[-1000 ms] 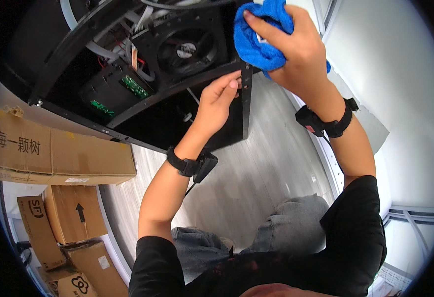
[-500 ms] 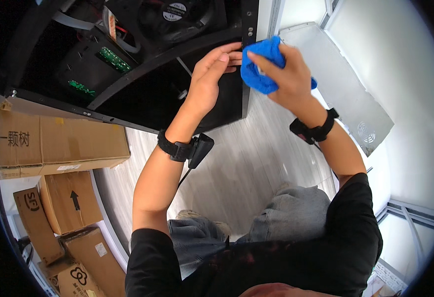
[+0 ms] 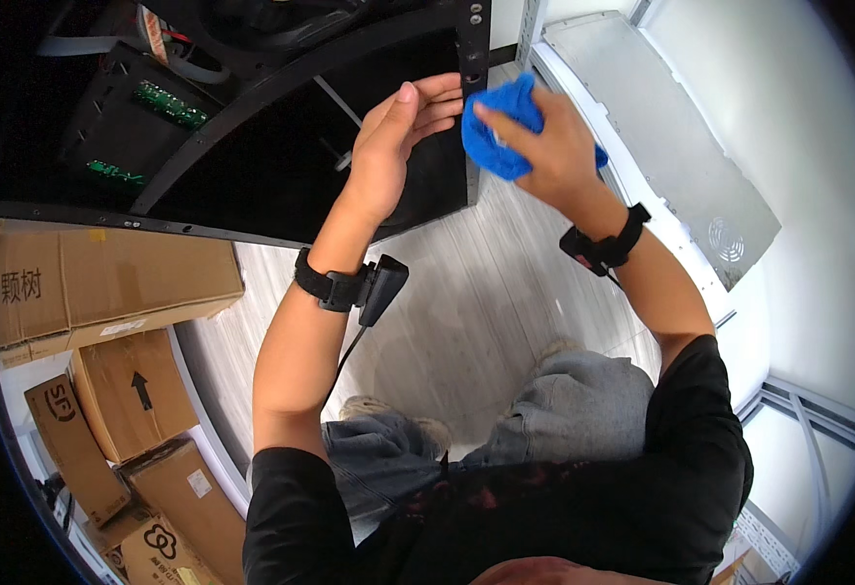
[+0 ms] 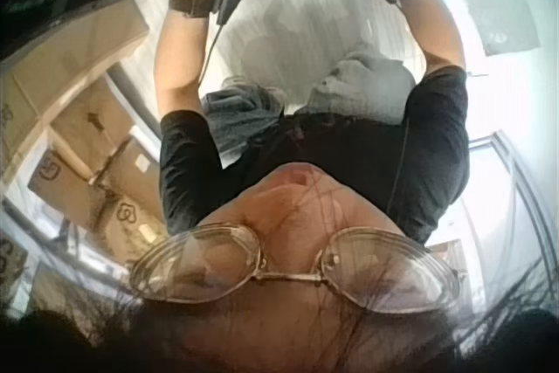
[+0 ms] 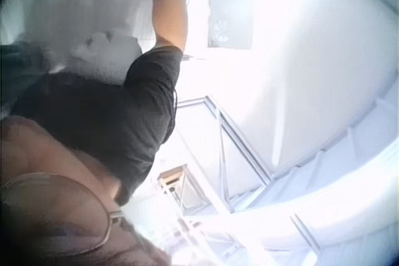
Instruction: The person wipes the interior of a black electronic device with a blue cloth, then picks up a metal backplate and uses a screwdriver to fasten it to the device. The person secures multiple screws along the edges of the backplate.
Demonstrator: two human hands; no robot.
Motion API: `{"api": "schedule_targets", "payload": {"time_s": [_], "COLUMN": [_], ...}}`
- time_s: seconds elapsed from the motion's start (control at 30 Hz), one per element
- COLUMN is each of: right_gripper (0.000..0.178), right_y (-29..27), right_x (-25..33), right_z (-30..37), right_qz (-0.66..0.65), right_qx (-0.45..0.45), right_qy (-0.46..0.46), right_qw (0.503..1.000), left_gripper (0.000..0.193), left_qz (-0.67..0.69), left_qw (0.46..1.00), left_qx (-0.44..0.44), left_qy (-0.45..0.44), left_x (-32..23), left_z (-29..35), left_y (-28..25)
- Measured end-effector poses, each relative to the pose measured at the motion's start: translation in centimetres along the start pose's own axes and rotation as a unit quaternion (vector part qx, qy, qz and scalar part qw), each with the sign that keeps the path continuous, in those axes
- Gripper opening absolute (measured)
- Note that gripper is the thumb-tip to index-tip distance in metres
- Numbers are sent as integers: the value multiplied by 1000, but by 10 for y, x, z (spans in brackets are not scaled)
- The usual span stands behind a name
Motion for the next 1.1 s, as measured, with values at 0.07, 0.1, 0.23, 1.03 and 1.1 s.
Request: {"api": "schedule_targets", "payload": {"time_s": [0.07,0.1,0.23,1.03,1.1], "right_gripper": [65,65,62,51,50], "right_y": [-17,-16,22,40,52], "right_x": [4,5,1,-3,-2], "right_z": [-17,-20,21,41,51], "right_qz": [-11,-12,-14,-22,-26], "right_qx": [-85,-91,-8,-3,20], "right_qy": [-20,-23,-4,-14,-22], "right_qw": [996,996,1000,1000,999], "left_gripper": [62,61,63,34,32], "left_qz": [-5,-8,16,21,31], "left_qw": [1000,1000,999,998,997], "left_qx": [6,8,11,-2,-7], "left_qy": [16,26,34,-62,-66], "left_x": [-3,-5,1,70,72], "left_z": [0,-1,0,-4,-5], "left_y": [3,3,5,-5,-3]}}
Point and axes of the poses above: each hand's wrist, its own z-axis away from the middle knuckle, its own y-axis out of the palm, x = y × z, the point moved 10 cm from there along -z, towards the middle knuckle, and after that the axes turned 3 degrees about -x, right-handed, at the moved point
